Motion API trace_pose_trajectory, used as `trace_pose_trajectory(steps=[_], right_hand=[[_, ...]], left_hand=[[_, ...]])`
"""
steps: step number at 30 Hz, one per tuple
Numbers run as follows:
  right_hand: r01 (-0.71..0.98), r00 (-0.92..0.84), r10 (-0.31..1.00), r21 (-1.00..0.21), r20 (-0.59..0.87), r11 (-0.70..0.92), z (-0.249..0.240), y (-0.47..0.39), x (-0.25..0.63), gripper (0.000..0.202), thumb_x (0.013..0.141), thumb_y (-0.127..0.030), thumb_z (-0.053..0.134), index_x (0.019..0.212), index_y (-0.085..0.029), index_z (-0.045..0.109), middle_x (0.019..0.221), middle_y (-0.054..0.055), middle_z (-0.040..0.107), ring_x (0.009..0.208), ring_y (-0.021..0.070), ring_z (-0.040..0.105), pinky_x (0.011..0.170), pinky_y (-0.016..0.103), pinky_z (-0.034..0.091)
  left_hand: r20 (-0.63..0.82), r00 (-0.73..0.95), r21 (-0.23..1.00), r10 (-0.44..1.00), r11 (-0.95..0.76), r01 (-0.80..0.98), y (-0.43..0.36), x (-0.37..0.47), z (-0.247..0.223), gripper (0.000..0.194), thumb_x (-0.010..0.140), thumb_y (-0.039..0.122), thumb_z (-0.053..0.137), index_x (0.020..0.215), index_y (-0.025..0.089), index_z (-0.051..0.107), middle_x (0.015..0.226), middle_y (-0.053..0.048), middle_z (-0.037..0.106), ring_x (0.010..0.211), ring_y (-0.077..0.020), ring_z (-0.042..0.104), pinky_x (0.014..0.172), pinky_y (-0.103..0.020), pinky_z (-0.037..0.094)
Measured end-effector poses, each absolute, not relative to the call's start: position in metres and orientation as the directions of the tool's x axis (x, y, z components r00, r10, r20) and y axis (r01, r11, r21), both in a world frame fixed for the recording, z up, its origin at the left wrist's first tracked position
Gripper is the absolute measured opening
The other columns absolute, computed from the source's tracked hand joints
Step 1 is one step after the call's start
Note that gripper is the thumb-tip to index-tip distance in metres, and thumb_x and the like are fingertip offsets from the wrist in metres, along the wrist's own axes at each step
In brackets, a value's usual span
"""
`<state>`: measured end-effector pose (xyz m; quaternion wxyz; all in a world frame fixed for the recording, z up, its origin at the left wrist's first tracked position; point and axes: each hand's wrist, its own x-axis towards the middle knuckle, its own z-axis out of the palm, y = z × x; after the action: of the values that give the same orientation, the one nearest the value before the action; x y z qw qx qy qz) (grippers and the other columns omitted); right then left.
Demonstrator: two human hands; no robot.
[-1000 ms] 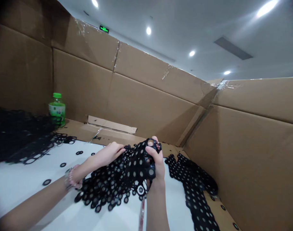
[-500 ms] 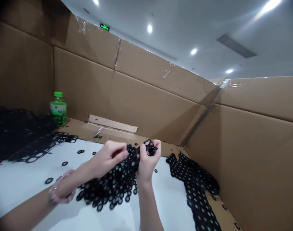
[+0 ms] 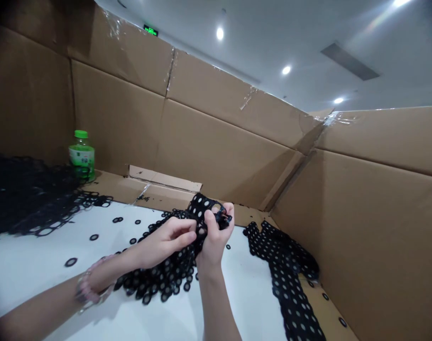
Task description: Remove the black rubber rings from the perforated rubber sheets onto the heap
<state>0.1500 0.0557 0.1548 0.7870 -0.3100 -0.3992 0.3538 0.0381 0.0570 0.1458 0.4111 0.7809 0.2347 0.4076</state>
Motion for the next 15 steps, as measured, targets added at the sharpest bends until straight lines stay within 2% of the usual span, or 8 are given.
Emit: trace_pose_trajectory(steps=[5, 9, 12, 15], right_hand=[[-0.269, 0.394, 0.759, -0.725, 0.518, 0.634, 0.154, 0.057, 0.154, 0.028, 0.066, -0.018, 0.064, 0.078, -0.023, 0.038, 0.067, -0.008, 0.038, 0.05, 0.0042, 0.031, 0.043, 0.014, 0.029], [-0.246, 0.344, 0.76, -0.728, 0.552, 0.64, 0.154, 0.057, 0.158, 0.03, 0.067, -0.021, 0.064, 0.079, -0.024, 0.037, 0.063, -0.008, 0.033, 0.049, 0.0053, 0.029, 0.044, 0.016, 0.026], [-0.213, 0.267, 0.791, -0.767, 0.551, 0.606, 0.159, 0.056, 0.159, 0.033, 0.066, -0.021, 0.065, 0.078, -0.024, 0.034, 0.061, -0.009, 0.033, 0.047, 0.0056, 0.027, 0.043, 0.017, 0.024], [-0.162, 0.202, 0.825, -0.813, 0.528, 0.56, 0.165, 0.056, 0.159, 0.034, 0.064, -0.02, 0.065, 0.075, -0.023, 0.033, 0.06, -0.009, 0.035, 0.048, 0.0058, 0.029, 0.045, 0.018, 0.025]], left_hand=[[0.357, 0.572, 0.919, 0.738, -0.387, -0.075, 0.057, 0.042, 0.142, 0.034, 0.087, 0.038, 0.039, 0.061, 0.017, 0.032, 0.056, 0.007, 0.027, 0.048, -0.0059, 0.025, 0.042, -0.019, 0.021], [0.289, 0.639, 0.953, 0.713, -0.275, -0.124, 0.06, 0.037, 0.143, 0.034, 0.086, 0.037, 0.04, 0.06, 0.017, 0.033, 0.051, 0.007, 0.033, 0.043, -0.0046, 0.029, 0.039, -0.017, 0.022], [0.244, 0.701, 0.962, 0.67, -0.259, -0.088, 0.063, 0.034, 0.143, 0.035, 0.086, 0.037, 0.04, 0.059, 0.017, 0.035, 0.048, 0.007, 0.038, 0.036, -0.003, 0.032, 0.036, -0.016, 0.023], [0.265, 0.669, 0.953, 0.694, -0.294, -0.072, 0.063, 0.038, 0.14, 0.036, 0.084, 0.035, 0.044, 0.055, 0.017, 0.034, 0.043, 0.008, 0.035, 0.033, -0.0019, 0.029, 0.033, -0.014, 0.021]])
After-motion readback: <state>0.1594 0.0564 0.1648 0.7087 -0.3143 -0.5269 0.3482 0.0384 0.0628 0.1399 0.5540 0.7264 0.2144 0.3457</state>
